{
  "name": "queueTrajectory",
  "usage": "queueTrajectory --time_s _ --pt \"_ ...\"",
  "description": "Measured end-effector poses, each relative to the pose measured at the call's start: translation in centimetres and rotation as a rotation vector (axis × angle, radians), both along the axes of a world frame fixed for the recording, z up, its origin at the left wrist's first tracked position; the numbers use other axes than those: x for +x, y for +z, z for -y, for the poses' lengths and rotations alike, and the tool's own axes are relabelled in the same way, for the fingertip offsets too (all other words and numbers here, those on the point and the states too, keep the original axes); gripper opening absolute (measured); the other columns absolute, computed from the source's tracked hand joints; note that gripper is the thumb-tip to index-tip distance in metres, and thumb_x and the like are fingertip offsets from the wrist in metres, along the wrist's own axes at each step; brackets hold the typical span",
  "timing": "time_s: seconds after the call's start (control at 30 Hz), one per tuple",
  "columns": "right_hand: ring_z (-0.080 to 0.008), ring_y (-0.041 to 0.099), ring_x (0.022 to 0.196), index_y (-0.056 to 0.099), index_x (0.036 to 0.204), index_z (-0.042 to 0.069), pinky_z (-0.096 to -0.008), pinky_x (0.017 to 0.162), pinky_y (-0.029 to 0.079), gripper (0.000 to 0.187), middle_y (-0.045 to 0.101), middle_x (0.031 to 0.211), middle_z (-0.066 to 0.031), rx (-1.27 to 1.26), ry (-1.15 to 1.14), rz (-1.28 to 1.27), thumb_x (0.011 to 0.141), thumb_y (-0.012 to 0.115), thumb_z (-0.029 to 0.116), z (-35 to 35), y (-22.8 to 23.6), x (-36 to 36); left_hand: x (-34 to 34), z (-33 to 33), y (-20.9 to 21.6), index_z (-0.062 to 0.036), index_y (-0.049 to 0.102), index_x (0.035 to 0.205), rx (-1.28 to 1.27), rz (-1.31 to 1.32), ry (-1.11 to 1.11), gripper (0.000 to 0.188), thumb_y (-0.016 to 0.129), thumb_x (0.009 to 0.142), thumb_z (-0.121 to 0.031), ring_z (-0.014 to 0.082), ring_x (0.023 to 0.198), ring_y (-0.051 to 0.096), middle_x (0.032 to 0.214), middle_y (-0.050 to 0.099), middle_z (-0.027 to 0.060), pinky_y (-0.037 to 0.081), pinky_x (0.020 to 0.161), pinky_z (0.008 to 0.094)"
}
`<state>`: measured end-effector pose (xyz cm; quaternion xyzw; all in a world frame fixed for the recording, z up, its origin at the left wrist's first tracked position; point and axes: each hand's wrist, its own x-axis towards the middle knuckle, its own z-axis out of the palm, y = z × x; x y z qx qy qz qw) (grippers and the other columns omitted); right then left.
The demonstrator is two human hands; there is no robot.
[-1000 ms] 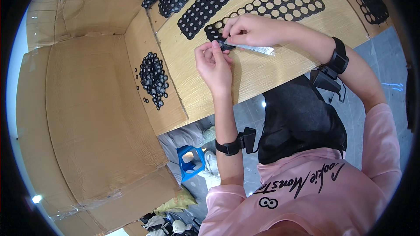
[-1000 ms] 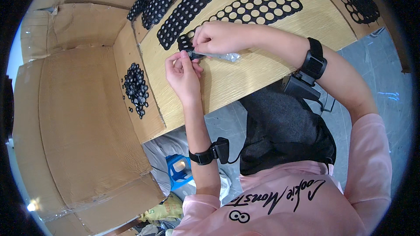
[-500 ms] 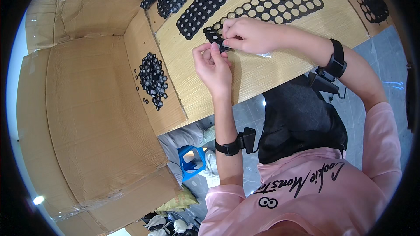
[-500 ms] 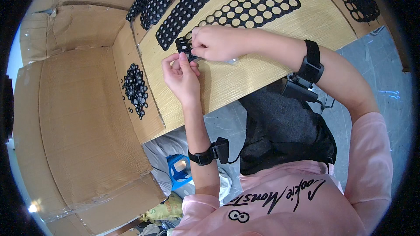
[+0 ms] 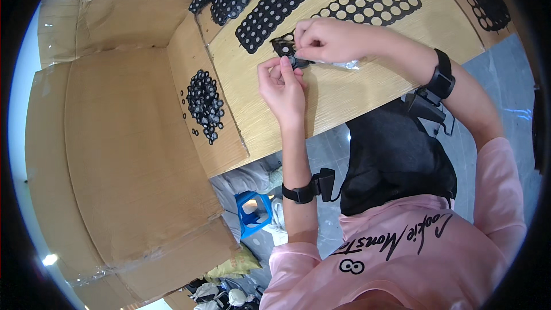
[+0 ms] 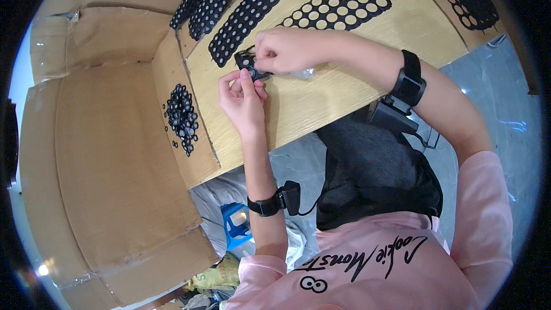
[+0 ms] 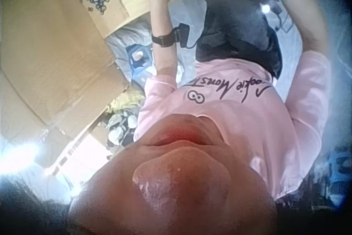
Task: The person is manually inserting small black plastic components into a larger black mesh template.
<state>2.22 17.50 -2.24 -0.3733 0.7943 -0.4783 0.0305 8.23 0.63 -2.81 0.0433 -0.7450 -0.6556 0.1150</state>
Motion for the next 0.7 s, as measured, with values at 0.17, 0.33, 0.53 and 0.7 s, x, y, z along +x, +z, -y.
queueTrajectory --time_s 0.17,0.33,0.53,0.7 --pt "-0.0209 0.060 0.077 0.063 0.076 -0.003 -0.0329 0.070 0.046 0.031 0.062 0.092 -0.0103 -0.031 -0.222 0.137 0.091 0.059 0.024 -2.3 1.1 -2.5 -0.1 0.1 0.3 -0.0020 0.050 0.095 0.020 0.032 0.025 0.014 0.057 0.096 -0.014 0.0074 0.047 0.050 0.064 0.058 0.0058 0.034 0.040 0.0198" --pt "-0.0282 0.064 0.077 0.068 0.086 0.002 -0.0405 0.073 0.050 0.029 0.068 0.087 -0.0141 0.334 -0.496 0.005 0.092 0.058 0.028 -4.1 1.5 -5.7 -0.1 0.3 0.3 -0.0026 0.052 0.092 0.129 -0.014 -0.025 0.013 0.059 0.094 -0.014 0.0080 0.051 0.052 0.064 0.056 0.0045 0.034 0.042 0.0196" --pt "-0.0310 0.059 0.093 0.061 0.088 0.004 -0.0424 0.081 0.048 0.019 0.064 0.090 -0.0118 0.582 -0.656 -0.488 0.088 0.063 0.022 -3.3 0.7 -7.8 -0.3 0.7 -0.3 -0.0019 0.054 0.090 0.076 -0.015 -0.042 0.006 0.058 0.091 -0.007 0.0072 0.067 0.054 0.085 0.061 0.0057 0.039 0.050 0.0191" --pt "-0.0227 0.061 0.089 0.062 0.098 0.001 -0.0340 0.081 0.050 0.017 0.062 0.092 -0.0098 0.032 -0.318 -0.250 0.090 0.062 0.016 -0.8 1.7 -6.9 -0.4 0.9 -0.6 -0.0020 0.056 0.082 0.082 -0.189 -0.022 0.007 0.056 0.088 0.000 0.0049 0.070 0.048 0.099 0.063 0.0055 0.037 0.060 0.0199"
